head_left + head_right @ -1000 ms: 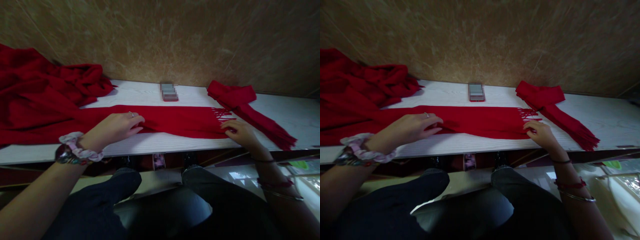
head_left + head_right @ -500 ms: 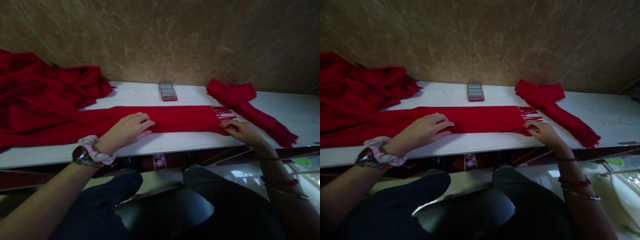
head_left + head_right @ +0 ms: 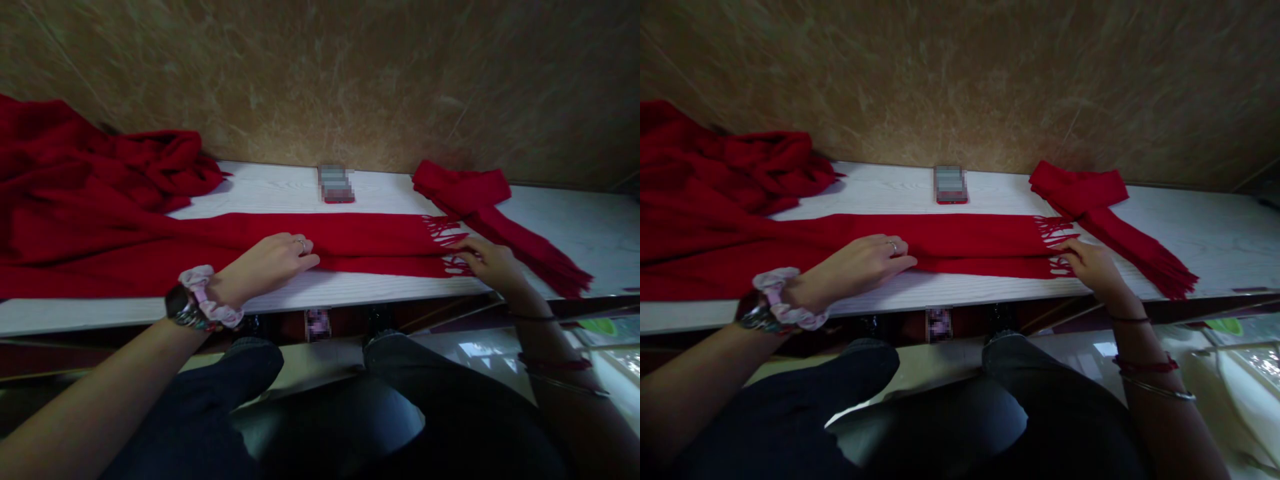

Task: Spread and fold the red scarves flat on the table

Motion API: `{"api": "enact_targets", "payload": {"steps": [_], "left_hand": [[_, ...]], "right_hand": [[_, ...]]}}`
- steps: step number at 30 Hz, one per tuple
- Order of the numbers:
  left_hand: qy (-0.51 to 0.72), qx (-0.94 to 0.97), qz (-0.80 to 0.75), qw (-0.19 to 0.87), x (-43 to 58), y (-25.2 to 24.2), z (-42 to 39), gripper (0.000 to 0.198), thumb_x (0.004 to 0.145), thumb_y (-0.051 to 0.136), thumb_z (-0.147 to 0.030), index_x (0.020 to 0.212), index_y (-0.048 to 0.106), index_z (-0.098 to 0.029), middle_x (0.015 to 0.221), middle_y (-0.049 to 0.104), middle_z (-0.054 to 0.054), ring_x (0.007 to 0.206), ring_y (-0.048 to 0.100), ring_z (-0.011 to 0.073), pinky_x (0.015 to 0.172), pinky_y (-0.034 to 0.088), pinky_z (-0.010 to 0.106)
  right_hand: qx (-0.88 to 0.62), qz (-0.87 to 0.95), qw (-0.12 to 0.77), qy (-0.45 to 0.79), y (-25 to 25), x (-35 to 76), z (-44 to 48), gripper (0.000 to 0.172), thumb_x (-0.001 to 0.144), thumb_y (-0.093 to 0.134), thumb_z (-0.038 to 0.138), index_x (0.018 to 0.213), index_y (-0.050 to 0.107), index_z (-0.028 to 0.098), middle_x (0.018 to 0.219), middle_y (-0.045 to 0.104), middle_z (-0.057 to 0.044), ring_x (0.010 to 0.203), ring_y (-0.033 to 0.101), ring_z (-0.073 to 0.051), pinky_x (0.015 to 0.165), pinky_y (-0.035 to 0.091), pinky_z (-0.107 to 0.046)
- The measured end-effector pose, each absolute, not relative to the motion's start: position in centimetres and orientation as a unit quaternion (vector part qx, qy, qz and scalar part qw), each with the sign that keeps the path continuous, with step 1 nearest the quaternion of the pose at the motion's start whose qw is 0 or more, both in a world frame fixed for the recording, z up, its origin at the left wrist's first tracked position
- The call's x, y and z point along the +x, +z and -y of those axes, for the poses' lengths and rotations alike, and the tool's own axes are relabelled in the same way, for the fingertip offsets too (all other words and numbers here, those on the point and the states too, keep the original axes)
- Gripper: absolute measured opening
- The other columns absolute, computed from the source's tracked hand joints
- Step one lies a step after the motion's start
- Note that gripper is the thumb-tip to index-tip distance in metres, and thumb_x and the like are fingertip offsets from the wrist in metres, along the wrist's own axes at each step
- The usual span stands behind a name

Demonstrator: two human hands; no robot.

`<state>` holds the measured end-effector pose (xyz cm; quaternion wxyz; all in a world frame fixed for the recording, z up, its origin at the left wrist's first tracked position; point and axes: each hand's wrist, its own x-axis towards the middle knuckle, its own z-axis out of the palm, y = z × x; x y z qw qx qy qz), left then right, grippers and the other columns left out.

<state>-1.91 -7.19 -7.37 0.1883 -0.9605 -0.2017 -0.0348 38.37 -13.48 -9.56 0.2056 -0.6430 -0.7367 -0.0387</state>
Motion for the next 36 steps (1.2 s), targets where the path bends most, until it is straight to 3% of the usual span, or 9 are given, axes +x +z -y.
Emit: {"api": "enact_targets", "payload": {"steps": [5, 8, 12, 19, 22, 25, 28, 32, 36], "left_hand": [[-0.023, -0.963, 0.217, 0.157, -2.9, -7.7, 7.3, 0.027, 0.09, 0.039, -0.016, 0.101, 0.063, -0.018, 0.088, 0.062, 0.006, 0.082, 0.055, 0.0172, 0.072, 0.042, 0.028], [-0.063, -0.964, 0.222, 0.133, -2.5, -7.6, 7.6, 0.032, 0.089, 0.044, -0.021, 0.119, 0.055, -0.023, 0.111, 0.058, 0.007, 0.101, 0.052, 0.0199, 0.086, 0.041, 0.032], [-0.069, -0.966, 0.234, 0.088, -1.6, -7.8, 7.5, 0.048, 0.086, 0.048, -0.019, 0.133, 0.042, -0.029, 0.14, 0.04, 0.006, 0.127, 0.036, 0.0224, 0.102, 0.032, 0.037], [0.017, -0.955, 0.297, 0.013, -2.9, -7.9, 6.3, 0.056, 0.087, 0.032, -0.005, 0.137, 0.038, -0.029, 0.139, 0.045, 0.002, 0.12, 0.047, 0.0138, 0.098, 0.038, 0.028], [0.019, -0.95, 0.311, -0.007, -4.2, -8.0, 5.7, 0.056, 0.086, 0.028, -0.004, 0.136, 0.039, -0.027, 0.14, 0.043, 0.0, 0.124, 0.043, 0.0127, 0.104, 0.033, 0.028], [0.018, -0.951, 0.309, -0.02, -5.4, -8.6, 4.3, 0.059, 0.085, 0.024, -0.002, 0.138, 0.035, -0.024, 0.145, 0.036, -0.001, 0.132, 0.032, 0.0107, 0.109, 0.025, 0.028], [0.027, -0.947, 0.321, -0.013, -6.7, -9.2, 2.4, 0.062, 0.081, 0.023, 0.002, 0.139, 0.033, -0.018, 0.146, 0.033, 0.002, 0.135, 0.026, 0.0126, 0.11, 0.023, 0.032], [0.039, -0.924, 0.381, -0.012, -8.0, -8.5, 1.1, 0.064, 0.078, 0.023, 0.004, 0.138, 0.036, -0.014, 0.147, 0.032, 0.007, 0.133, 0.031, 0.0176, 0.109, 0.025, 0.036], [0.072, -0.923, 0.374, -0.051, -6.8, -7.1, 1.2, 0.071, 0.077, 0.042, -0.008, 0.144, 0.022, -0.018, 0.147, 0.03, 0.01, 0.132, 0.032, 0.0247, 0.106, 0.03, 0.038]], "right_hand": [[-0.623, 0.757, 0.193, 0.036, -8.6, 37.9, 14.3, 0.013, 0.074, 0.05, 0.025, 0.075, 0.062, 0.021, 0.092, 0.072, -0.01, 0.088, 0.067, -0.028, 0.078, 0.051, -0.039], [-0.59, 0.79, 0.145, 0.085, -7.8, 37.0, 14.8, 0.012, 0.073, 0.048, 0.026, 0.073, 0.06, 0.022, 0.1, 0.071, -0.01, 0.096, 0.065, -0.027, 0.084, 0.05, -0.039], [-0.576, 0.806, 0.056, 0.122, -6.8, 36.2, 15.2, 0.012, 0.074, 0.047, 0.025, 0.071, 0.058, 0.023, 0.11, 0.067, -0.009, 0.102, 0.063, -0.026, 0.086, 0.05, -0.038], [-0.571, 0.81, -0.018, 0.132, -6.9, 36.5, 14.7, 0.013, 0.07, 0.046, 0.019, 0.063, 0.056, 0.023, 0.125, 0.059, -0.006, 0.105, 0.062, -0.024, 0.083, 0.05, -0.034], [-0.566, 0.815, -0.022, 0.119, -7.4, 36.7, 13.1, 0.013, 0.07, 0.046, 0.02, 0.061, 0.055, 0.022, 0.128, 0.057, -0.005, 0.107, 0.06, -0.025, 0.083, 0.048, -0.033], [-0.564, 0.818, -0.026, 0.113, -7.3, 36.4, 10.6, 0.013, 0.07, 0.046, 0.019, 0.06, 0.055, 0.021, 0.131, 0.054, -0.003, 0.098, 0.064, -0.024, 0.08, 0.048, -0.032], [-0.559, 0.822, -0.024, 0.105, -7.3, 35.7, 7.9, 0.012, 0.069, 0.047, 0.018, 0.059, 0.053, 0.022, 0.127, 0.058, -0.002, 0.086, 0.066, -0.021, 0.075, 0.048, -0.031], [-0.556, 0.826, 0.007, 0.093, -7.7, 34.4, 5.7, 0.012, 0.069, 0.046, 0.016, 0.062, 0.054, 0.021, 0.126, 0.059, -0.004, 0.08, 0.065, -0.02, 0.075, 0.047, -0.033], [-0.549, 0.828, 0.017, 0.112, -7.8, 34.0, 5.3, 0.011, 0.069, 0.046, 0.016, 0.064, 0.055, 0.02, 0.126, 0.059, -0.006, 0.089, 0.064, -0.022, 0.078, 0.047, -0.035]]}}
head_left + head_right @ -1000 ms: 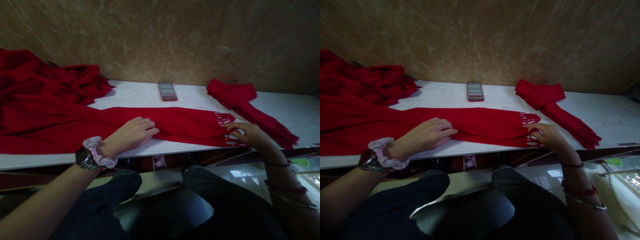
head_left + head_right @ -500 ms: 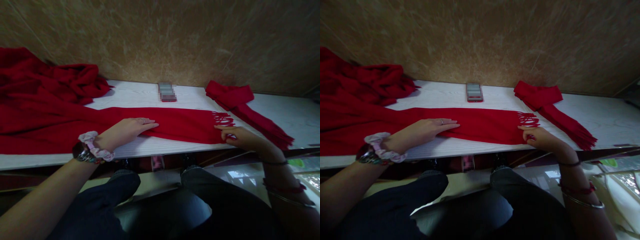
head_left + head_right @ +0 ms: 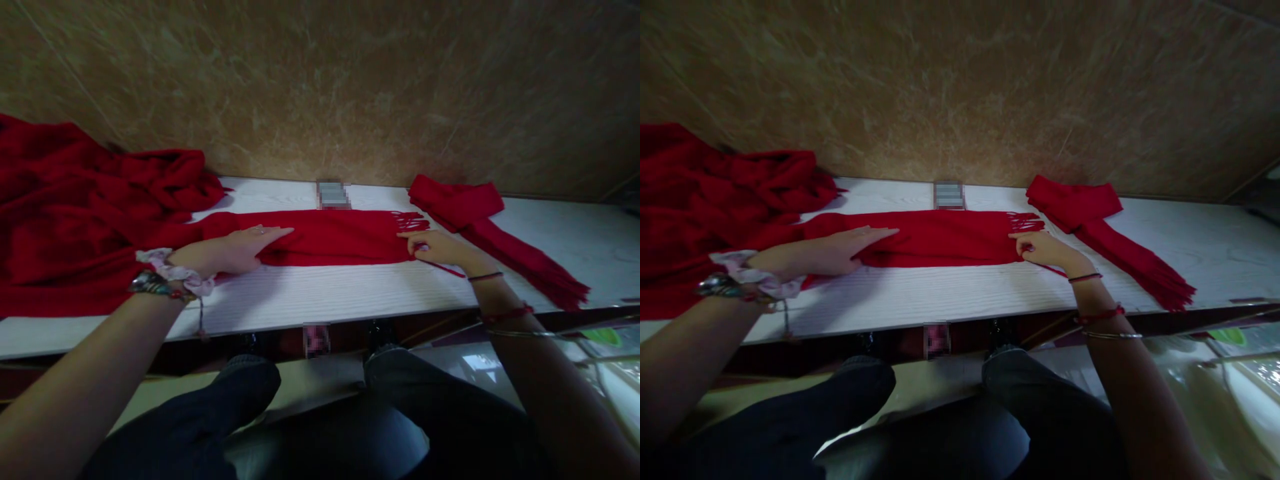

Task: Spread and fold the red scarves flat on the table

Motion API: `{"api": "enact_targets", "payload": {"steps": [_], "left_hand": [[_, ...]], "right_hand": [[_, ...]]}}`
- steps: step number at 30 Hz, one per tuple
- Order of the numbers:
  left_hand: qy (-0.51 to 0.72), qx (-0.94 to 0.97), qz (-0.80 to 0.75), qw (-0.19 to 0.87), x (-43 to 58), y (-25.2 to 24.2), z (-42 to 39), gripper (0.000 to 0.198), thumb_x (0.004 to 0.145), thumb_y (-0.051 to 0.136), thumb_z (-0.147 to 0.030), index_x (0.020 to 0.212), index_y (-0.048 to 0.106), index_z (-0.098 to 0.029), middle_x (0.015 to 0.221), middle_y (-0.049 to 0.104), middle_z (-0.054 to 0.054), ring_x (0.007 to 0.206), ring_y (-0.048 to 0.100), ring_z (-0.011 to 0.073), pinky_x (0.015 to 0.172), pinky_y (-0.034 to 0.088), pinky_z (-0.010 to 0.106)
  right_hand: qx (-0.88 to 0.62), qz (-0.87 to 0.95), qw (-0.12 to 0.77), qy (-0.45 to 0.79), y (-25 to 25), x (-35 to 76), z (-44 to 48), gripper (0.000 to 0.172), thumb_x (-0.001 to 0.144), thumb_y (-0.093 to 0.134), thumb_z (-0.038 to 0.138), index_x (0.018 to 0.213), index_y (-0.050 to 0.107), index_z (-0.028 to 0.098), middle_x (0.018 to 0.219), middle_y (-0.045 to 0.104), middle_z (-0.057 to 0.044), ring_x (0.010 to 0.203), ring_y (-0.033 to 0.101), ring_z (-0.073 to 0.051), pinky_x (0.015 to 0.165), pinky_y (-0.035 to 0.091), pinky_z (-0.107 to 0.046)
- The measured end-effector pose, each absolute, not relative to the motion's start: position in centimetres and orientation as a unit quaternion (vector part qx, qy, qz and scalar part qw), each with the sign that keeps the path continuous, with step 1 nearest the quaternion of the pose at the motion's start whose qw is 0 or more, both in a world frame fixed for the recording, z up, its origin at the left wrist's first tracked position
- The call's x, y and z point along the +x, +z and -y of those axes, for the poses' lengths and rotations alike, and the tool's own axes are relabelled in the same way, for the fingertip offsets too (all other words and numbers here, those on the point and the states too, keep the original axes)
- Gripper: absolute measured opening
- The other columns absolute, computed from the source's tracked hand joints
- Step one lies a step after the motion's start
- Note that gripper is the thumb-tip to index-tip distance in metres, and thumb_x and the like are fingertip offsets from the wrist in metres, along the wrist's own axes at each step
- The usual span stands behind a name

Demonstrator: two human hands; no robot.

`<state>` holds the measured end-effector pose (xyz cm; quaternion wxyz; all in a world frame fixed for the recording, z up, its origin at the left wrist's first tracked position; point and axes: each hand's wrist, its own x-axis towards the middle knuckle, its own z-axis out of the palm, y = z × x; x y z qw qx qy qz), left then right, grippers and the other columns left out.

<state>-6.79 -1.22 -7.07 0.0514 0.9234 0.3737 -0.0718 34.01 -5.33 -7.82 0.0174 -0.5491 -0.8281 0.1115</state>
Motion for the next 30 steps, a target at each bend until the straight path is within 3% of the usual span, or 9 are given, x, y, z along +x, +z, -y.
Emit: {"api": "enact_targets", "payload": {"steps": [2, 5, 8, 11, 15, 18, 22, 26, 30], "left_hand": [[-0.074, 0.937, -0.336, 0.053, -4.9, -6.6, 1.4, 0.075, 0.076, 0.052, -0.018, 0.144, 0.021, -0.02, 0.144, 0.035, 0.011, 0.129, 0.035, 0.027, 0.105, 0.03, 0.041], [-0.056, 0.953, -0.295, 0.03, -1.3, -6.4, 1.7, 0.061, 0.08, 0.054, -0.03, 0.138, 0.035, -0.023, 0.13, 0.049, 0.011, 0.115, 0.047, 0.0256, 0.098, 0.036, 0.039], [-0.046, 0.962, -0.27, 0.01, 1.3, -6.2, 1.8, 0.041, 0.082, 0.053, -0.025, 0.122, 0.053, -0.018, 0.115, 0.057, 0.01, 0.102, 0.054, 0.0203, 0.09, 0.04, 0.03], [-0.048, 0.968, -0.247, 0.023, 1.9, -5.7, 1.4, 0.026, 0.083, 0.053, -0.024, 0.108, 0.06, -0.016, 0.102, 0.063, 0.007, 0.091, 0.057, 0.0166, 0.083, 0.041, 0.026], [-0.02, 0.972, -0.231, 0.036, 1.0, -5.2, 0.9, 0.021, 0.083, 0.054, -0.026, 0.099, 0.063, -0.017, 0.094, 0.064, 0.003, 0.082, 0.057, 0.0138, 0.078, 0.042, 0.024], [-0.041, 0.974, -0.218, 0.042, 0.4, -5.2, 1.2, 0.022, 0.081, 0.05, -0.017, 0.098, 0.064, -0.019, 0.091, 0.064, 0.001, 0.079, 0.057, 0.0127, 0.077, 0.041, 0.023], [-0.075, 0.97, -0.224, 0.052, 0.4, -5.9, 2.1, 0.028, 0.075, 0.046, -0.009, 0.095, 0.063, -0.02, 0.088, 0.064, 0.002, 0.075, 0.056, 0.0138, 0.072, 0.041, 0.025], [-0.084, 0.961, -0.257, 0.047, 0.4, -5.9, 2.5, 0.027, 0.073, 0.048, -0.012, 0.096, 0.061, -0.019, 0.086, 0.063, 0.004, 0.073, 0.054, 0.0153, 0.066, 0.04, 0.026], [-0.085, 0.96, -0.268, 0.021, 0.9, -5.3, 2.7, 0.022, 0.081, 0.046, -0.021, 0.096, 0.062, -0.017, 0.089, 0.062, 0.006, 0.076, 0.055, 0.0166, 0.07, 0.041, 0.028]], "right_hand": [[-0.547, 0.827, 0.017, 0.125, -7.7, 34.2, 5.4, 0.011, 0.068, 0.046, 0.016, 0.065, 0.056, 0.021, 0.125, 0.059, -0.006, 0.094, 0.063, -0.023, 0.08, 0.046, -0.035], [-0.544, 0.827, 0.027, 0.138, -7.5, 34.5, 5.5, 0.01, 0.068, 0.047, 0.016, 0.066, 0.055, 0.021, 0.127, 0.058, -0.005, 0.102, 0.061, -0.024, 0.086, 0.045, -0.036], [-0.542, 0.824, 0.048, 0.156, -7.6, 34.7, 5.6, 0.009, 0.069, 0.046, 0.019, 0.067, 0.054, 0.022, 0.128, 0.057, -0.004, 0.104, 0.059, -0.024, 0.088, 0.044, -0.037], [-0.546, 0.818, 0.061, 0.173, -7.8, 35.0, 5.5, 0.009, 0.072, 0.044, 0.022, 0.068, 0.053, 0.022, 0.129, 0.057, -0.005, 0.1, 0.06, -0.023, 0.085, 0.046, -0.037], [-0.545, 0.816, 0.047, 0.189, -7.7, 35.2, 5.4, 0.009, 0.072, 0.043, 0.022, 0.066, 0.05, 0.022, 0.132, 0.054, -0.005, 0.092, 0.062, -0.02, 0.079, 0.047, -0.035], [-0.547, 0.817, 0.035, 0.18, -7.6, 35.0, 5.6, 0.01, 0.071, 0.043, 0.02, 0.063, 0.049, 0.021, 0.133, 0.053, -0.005, 0.088, 0.063, -0.019, 0.075, 0.048, -0.034], [-0.549, 0.822, 0.042, 0.145, -7.8, 34.6, 5.9, 0.011, 0.07, 0.045, 0.018, 0.061, 0.05, 0.021, 0.134, 0.052, -0.004, 0.095, 0.061, -0.021, 0.079, 0.046, -0.034], [-0.548, 0.825, 0.042, 0.132, -8.2, 34.6, 5.8, 0.012, 0.07, 0.045, 0.016, 0.061, 0.051, 0.02, 0.133, 0.053, -0.006, 0.096, 0.061, -0.021, 0.081, 0.046, -0.036], [-0.543, 0.829, 0.032, 0.132, -8.3, 34.7, 5.6, 0.012, 0.07, 0.045, 0.015, 0.061, 0.052, 0.02, 0.131, 0.054, -0.007, 0.099, 0.06, -0.022, 0.081, 0.045, -0.034]]}}
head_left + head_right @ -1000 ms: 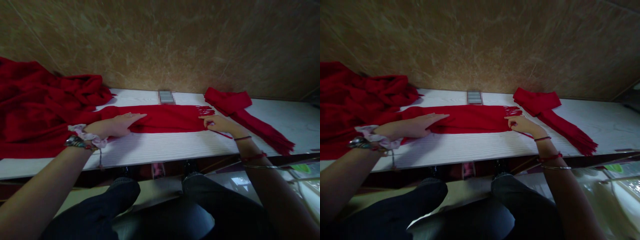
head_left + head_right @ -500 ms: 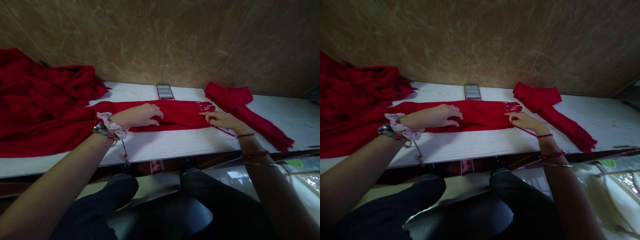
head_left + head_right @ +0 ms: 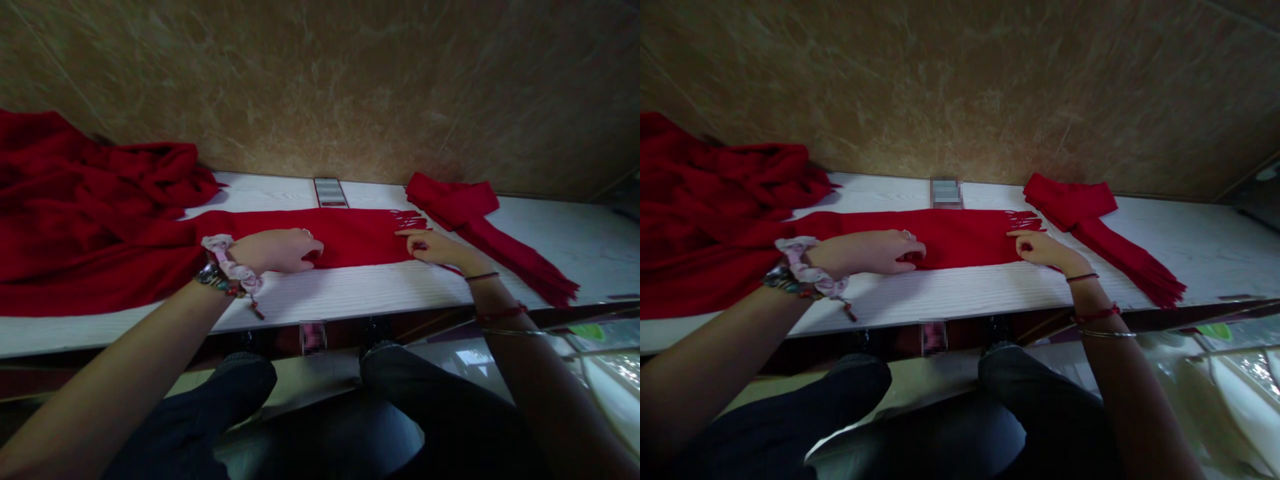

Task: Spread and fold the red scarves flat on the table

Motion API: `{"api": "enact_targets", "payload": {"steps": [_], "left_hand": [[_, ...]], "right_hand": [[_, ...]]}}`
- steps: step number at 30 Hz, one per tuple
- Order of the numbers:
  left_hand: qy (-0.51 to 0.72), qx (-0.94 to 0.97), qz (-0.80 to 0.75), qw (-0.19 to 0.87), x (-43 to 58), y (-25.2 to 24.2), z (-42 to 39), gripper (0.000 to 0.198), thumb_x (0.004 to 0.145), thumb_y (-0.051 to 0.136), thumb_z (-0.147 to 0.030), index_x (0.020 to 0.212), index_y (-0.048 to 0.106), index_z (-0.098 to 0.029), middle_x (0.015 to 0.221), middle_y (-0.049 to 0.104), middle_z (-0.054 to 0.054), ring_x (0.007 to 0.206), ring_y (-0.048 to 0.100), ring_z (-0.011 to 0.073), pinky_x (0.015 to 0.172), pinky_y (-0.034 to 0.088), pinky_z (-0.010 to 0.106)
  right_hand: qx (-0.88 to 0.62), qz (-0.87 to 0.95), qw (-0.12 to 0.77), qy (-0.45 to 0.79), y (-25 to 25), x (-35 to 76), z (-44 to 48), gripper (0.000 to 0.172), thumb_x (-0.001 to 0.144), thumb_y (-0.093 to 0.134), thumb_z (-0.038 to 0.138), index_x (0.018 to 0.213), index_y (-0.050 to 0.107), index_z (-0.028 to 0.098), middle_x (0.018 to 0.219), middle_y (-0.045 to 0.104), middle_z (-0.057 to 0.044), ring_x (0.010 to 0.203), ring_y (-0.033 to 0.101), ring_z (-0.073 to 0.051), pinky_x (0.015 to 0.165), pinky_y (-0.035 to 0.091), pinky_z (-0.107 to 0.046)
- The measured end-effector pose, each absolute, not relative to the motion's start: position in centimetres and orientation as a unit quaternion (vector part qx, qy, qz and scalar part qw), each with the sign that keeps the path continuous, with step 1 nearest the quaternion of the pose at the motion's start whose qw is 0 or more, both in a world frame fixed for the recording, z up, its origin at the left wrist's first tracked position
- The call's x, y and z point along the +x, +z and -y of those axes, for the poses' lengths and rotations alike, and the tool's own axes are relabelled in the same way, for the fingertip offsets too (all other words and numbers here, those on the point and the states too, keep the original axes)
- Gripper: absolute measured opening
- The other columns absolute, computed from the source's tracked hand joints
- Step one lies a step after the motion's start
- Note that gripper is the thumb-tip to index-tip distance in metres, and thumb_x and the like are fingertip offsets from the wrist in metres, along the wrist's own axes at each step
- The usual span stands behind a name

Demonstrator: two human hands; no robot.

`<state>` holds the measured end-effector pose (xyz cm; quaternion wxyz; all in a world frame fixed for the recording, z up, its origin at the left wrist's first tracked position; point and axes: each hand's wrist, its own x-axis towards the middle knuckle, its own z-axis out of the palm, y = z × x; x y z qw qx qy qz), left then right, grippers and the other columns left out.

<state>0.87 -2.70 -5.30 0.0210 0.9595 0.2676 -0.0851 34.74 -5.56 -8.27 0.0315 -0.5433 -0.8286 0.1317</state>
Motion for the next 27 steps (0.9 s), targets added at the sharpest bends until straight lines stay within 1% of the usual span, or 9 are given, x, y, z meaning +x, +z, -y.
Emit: {"api": "enact_targets", "payload": {"steps": [3, 6, 9, 13, 16, 21, 24, 25, 27], "left_hand": [[-0.06, 0.963, -0.263, 0.0, 1.6, -5.3, 2.9, 0.025, 0.084, 0.046, -0.026, 0.102, 0.06, -0.017, 0.098, 0.06, 0.008, 0.085, 0.055, 0.018, 0.074, 0.042, 0.028], [-0.03, 0.972, -0.235, -0.01, 2.4, -5.8, 3.0, 0.027, 0.083, 0.046, -0.022, 0.107, 0.059, -0.018, 0.103, 0.059, 0.008, 0.088, 0.055, 0.018, 0.074, 0.042, 0.027], [-0.045, 0.972, -0.232, -0.015, 2.7, -5.8, 2.8, 0.028, 0.08, 0.042, -0.012, 0.099, 0.062, -0.018, 0.091, 0.061, 0.007, 0.078, 0.055, 0.0168, 0.068, 0.042, 0.027], [-0.059, 0.973, -0.222, 0.02, 2.8, -5.0, 2.8, 0.025, 0.074, 0.045, -0.011, 0.09, 0.063, -0.018, 0.084, 0.061, 0.004, 0.078, 0.055, 0.0161, 0.073, 0.041, 0.027], [-0.066, 0.972, -0.221, 0.052, 2.7, -5.0, 3.0, 0.026, 0.072, 0.046, -0.011, 0.091, 0.062, -0.02, 0.083, 0.062, 0.003, 0.074, 0.054, 0.0151, 0.067, 0.04, 0.026], [-0.096, 0.96, -0.245, 0.101, 2.7, -5.7, 3.0, 0.032, 0.069, 0.049, -0.011, 0.096, 0.06, -0.023, 0.078, 0.062, 0.0, 0.066, 0.052, 0.014, 0.057, 0.036, 0.024], [-0.094, 0.966, -0.223, 0.095, 2.9, -5.5, 2.8, 0.022, 0.074, 0.051, -0.018, 0.093, 0.062, -0.021, 0.08, 0.062, 0.001, 0.07, 0.053, 0.0143, 0.062, 0.039, 0.024], [-0.078, 0.971, -0.209, 0.09, 3.1, -5.4, 2.7, 0.019, 0.078, 0.05, -0.022, 0.093, 0.063, -0.02, 0.083, 0.062, 0.003, 0.074, 0.054, 0.0147, 0.066, 0.041, 0.025], [-0.016, 0.979, -0.189, 0.078, 3.7, -5.7, 2.5, 0.025, 0.086, 0.044, -0.031, 0.098, 0.063, -0.018, 0.097, 0.062, 0.006, 0.087, 0.055, 0.0158, 0.08, 0.041, 0.026]], "right_hand": [[-0.541, 0.83, 0.026, 0.132, -8.0, 34.6, 5.5, 0.011, 0.069, 0.046, 0.016, 0.061, 0.052, 0.021, 0.129, 0.056, -0.006, 0.101, 0.06, -0.022, 0.084, 0.045, -0.035], [-0.536, 0.831, 0.035, 0.143, -7.7, 34.7, 5.5, 0.01, 0.069, 0.045, 0.017, 0.062, 0.052, 0.021, 0.124, 0.059, -0.007, 0.106, 0.058, -0.023, 0.089, 0.044, -0.037], [-0.543, 0.823, 0.058, 0.157, -7.4, 35.1, 5.6, 0.01, 0.07, 0.045, 0.02, 0.063, 0.051, 0.022, 0.12, 0.062, -0.005, 0.111, 0.055, -0.023, 0.093, 0.041, -0.039], [-0.543, 0.817, 0.055, 0.187, -6.9, 35.4, 6.0, 0.009, 0.07, 0.047, 0.022, 0.065, 0.054, 0.022, 0.12, 0.063, -0.006, 0.107, 0.058, -0.025, 0.091, 0.044, -0.039], [-0.536, 0.821, 0.026, 0.192, -6.6, 35.1, 6.2, 0.01, 0.067, 0.049, 0.018, 0.063, 0.057, 0.021, 0.123, 0.06, -0.005, 0.107, 0.058, -0.025, 0.09, 0.044, -0.039], [-0.524, 0.838, -0.005, 0.152, -7.2, 34.7, 5.9, 0.016, 0.061, 0.052, 0.009, 0.057, 0.061, 0.021, 0.127, 0.056, -0.005, 0.114, 0.053, -0.027, 0.093, 0.043, -0.042], [-0.518, 0.843, -0.011, 0.146, -7.5, 34.7, 5.8, 0.017, 0.062, 0.051, 0.009, 0.057, 0.063, 0.02, 0.126, 0.056, -0.006, 0.112, 0.055, -0.027, 0.09, 0.045, -0.042], [-0.519, 0.842, -0.013, 0.148, -7.5, 34.6, 5.8, 0.017, 0.062, 0.051, 0.008, 0.057, 0.063, 0.02, 0.126, 0.056, -0.006, 0.111, 0.055, -0.027, 0.09, 0.045, -0.041], [-0.523, 0.839, -0.015, 0.15, -7.4, 34.4, 5.8, 0.018, 0.062, 0.052, 0.007, 0.056, 0.063, 0.02, 0.126, 0.056, -0.006, 0.112, 0.054, -0.027, 0.091, 0.045, -0.042]]}}
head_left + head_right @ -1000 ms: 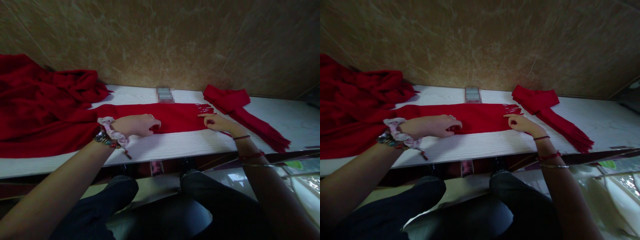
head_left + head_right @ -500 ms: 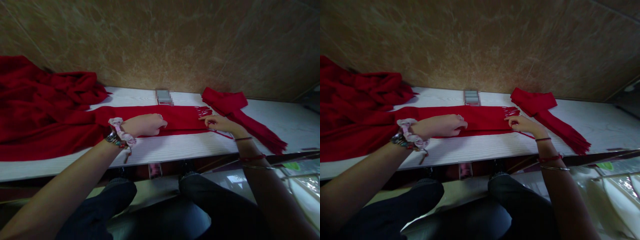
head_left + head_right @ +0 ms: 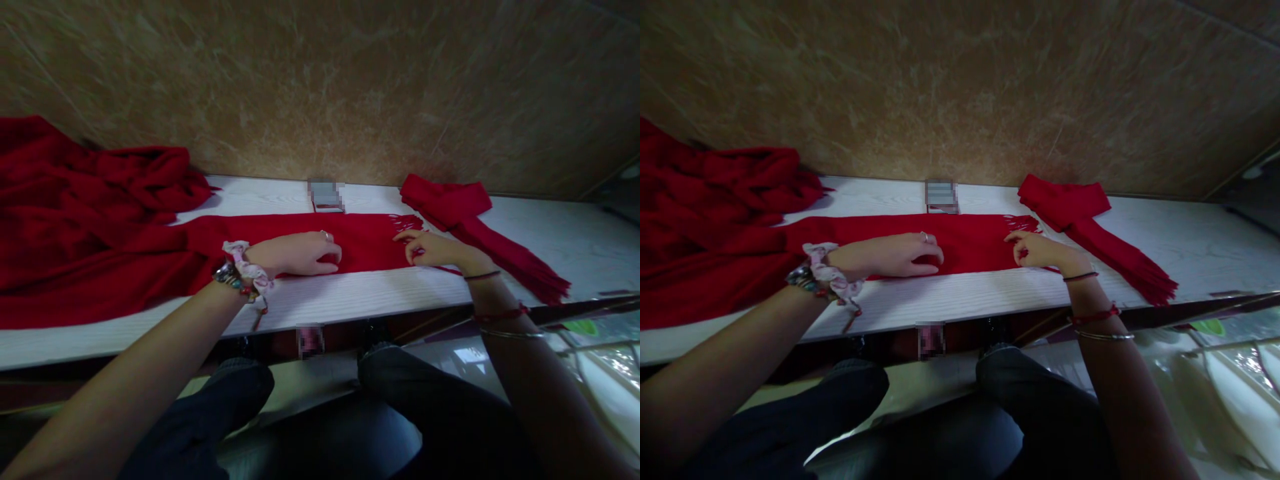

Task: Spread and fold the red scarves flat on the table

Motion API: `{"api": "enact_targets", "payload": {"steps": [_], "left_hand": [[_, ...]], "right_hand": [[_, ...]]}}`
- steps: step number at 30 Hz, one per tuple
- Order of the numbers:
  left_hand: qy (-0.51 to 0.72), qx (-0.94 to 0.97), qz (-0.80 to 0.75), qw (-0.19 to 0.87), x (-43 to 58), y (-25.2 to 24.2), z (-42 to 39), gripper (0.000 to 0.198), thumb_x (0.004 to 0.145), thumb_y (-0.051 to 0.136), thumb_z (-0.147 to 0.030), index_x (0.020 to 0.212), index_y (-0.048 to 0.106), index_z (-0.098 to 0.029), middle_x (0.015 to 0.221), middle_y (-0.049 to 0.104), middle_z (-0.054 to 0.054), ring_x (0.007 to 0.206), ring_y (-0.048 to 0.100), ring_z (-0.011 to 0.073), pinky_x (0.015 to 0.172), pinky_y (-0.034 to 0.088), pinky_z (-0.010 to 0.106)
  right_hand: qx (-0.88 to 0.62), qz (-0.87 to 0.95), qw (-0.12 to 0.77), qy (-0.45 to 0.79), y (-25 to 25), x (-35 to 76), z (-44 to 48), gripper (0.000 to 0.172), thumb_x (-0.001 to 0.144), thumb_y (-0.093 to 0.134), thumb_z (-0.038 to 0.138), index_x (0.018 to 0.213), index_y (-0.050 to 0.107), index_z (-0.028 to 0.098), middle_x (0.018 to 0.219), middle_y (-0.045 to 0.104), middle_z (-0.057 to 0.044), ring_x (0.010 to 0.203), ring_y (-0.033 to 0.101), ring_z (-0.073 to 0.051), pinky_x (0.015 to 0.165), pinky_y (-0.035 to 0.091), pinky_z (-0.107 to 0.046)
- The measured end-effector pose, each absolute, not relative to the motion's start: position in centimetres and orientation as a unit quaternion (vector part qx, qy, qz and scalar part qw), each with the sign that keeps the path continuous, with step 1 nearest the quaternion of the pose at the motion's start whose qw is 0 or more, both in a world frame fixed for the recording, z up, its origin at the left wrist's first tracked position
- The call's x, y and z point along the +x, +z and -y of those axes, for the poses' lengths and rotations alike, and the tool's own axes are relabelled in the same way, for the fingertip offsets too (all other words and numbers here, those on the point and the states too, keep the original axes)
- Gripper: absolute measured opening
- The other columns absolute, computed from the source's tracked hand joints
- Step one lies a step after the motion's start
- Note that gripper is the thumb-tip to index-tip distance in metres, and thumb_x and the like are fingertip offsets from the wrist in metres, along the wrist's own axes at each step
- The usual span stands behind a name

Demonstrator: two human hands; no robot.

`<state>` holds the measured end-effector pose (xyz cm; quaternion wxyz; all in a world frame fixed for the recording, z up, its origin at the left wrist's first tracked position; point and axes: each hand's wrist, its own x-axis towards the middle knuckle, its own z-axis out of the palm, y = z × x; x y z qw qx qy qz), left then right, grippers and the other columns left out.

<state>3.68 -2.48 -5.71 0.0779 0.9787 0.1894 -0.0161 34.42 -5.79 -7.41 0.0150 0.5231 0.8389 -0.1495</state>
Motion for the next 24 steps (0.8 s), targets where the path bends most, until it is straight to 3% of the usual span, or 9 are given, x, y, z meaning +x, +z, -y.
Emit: {"api": "enact_targets", "payload": {"steps": [3, 6, 9, 14, 17, 20, 24], "left_hand": [[0.064, 0.975, -0.205, 0.061, 4.8, -7.1, 2.3, 0.037, 0.093, 0.033, -0.034, 0.119, 0.055, -0.017, 0.129, 0.049, 0.01, 0.117, 0.045, 0.0193, 0.1, 0.033, 0.033], [-0.004, 0.97, -0.229, 0.076, 5.6, -8.6, 2.4, 0.042, 0.094, 0.03, -0.039, 0.133, 0.043, -0.028, 0.149, 0.026, 0.007, 0.136, 0.02, 0.0276, 0.107, 0.021, 0.05], [-0.073, 0.964, -0.234, 0.1, 5.8, -9.2, 2.4, 0.043, 0.094, 0.027, -0.042, 0.136, 0.036, -0.037, 0.153, 0.013, 0.003, 0.139, 0.007, 0.0307, 0.106, 0.011, 0.059], [-0.07, 0.962, -0.245, 0.097, 5.8, -9.0, 2.6, 0.045, 0.094, 0.026, -0.043, 0.139, 0.031, -0.039, 0.153, 0.012, 0.003, 0.139, 0.005, 0.0336, 0.106, 0.01, 0.06], [-0.064, 0.961, -0.256, 0.09, 5.9, -9.1, 2.6, 0.046, 0.094, 0.025, -0.045, 0.139, 0.03, -0.041, 0.153, 0.011, 0.003, 0.138, 0.004, 0.0379, 0.105, 0.01, 0.061], [-0.058, 0.961, -0.254, 0.086, 5.9, -9.3, 2.6, 0.046, 0.094, 0.024, -0.047, 0.139, 0.029, -0.041, 0.153, 0.012, 0.003, 0.137, 0.005, 0.0391, 0.105, 0.011, 0.061], [-0.047, 0.963, -0.249, 0.09, 5.7, -9.5, 2.7, 0.046, 0.093, 0.024, -0.048, 0.138, 0.032, -0.041, 0.153, 0.012, 0.002, 0.137, 0.007, 0.0392, 0.105, 0.012, 0.061]], "right_hand": [[0.534, -0.831, 0.019, -0.156, -7.0, 34.2, 5.9, 0.019, 0.061, 0.052, 0.007, 0.056, 0.064, 0.02, 0.129, 0.055, -0.006, 0.115, 0.053, -0.029, 0.095, 0.042, -0.043], [0.53, -0.826, 0.036, -0.188, -6.4, 34.5, 6.0, 0.02, 0.061, 0.051, 0.007, 0.058, 0.066, 0.021, 0.13, 0.054, -0.004, 0.115, 0.053, -0.028, 0.096, 0.042, -0.043], [0.52, -0.829, -0.001, -0.204, -5.6, 35.4, 6.2, 0.026, 0.065, 0.047, 0.008, 0.066, 0.069, 0.022, 0.125, 0.059, -0.002, 0.115, 0.054, -0.024, 0.098, 0.041, -0.04], [0.604, -0.777, -0.166, -0.06, -5.1, 35.1, 5.1, 0.032, 0.077, 0.04, 0.014, 0.087, 0.069, 0.022, 0.104, 0.068, -0.002, 0.106, 0.059, -0.02, 0.097, 0.042, -0.036], [0.661, -0.739, -0.132, 0.005, -6.0, 33.0, 3.0, 0.03, 0.08, 0.042, 0.017, 0.096, 0.067, 0.018, 0.101, 0.069, -0.007, 0.098, 0.062, -0.022, 0.09, 0.045, -0.034], [0.656, -0.75, -0.078, 0.023, -7.3, 31.2, 0.6, 0.031, 0.081, 0.047, 0.018, 0.106, 0.064, 0.012, 0.109, 0.066, -0.014, 0.101, 0.06, -0.024, 0.09, 0.044, -0.035], [0.637, -0.768, -0.068, 0.024, -8.8, 30.9, -1.7, 0.028, 0.08, 0.054, 0.023, 0.104, 0.065, 0.014, 0.108, 0.066, -0.014, 0.101, 0.059, -0.025, 0.092, 0.043, -0.036]]}}
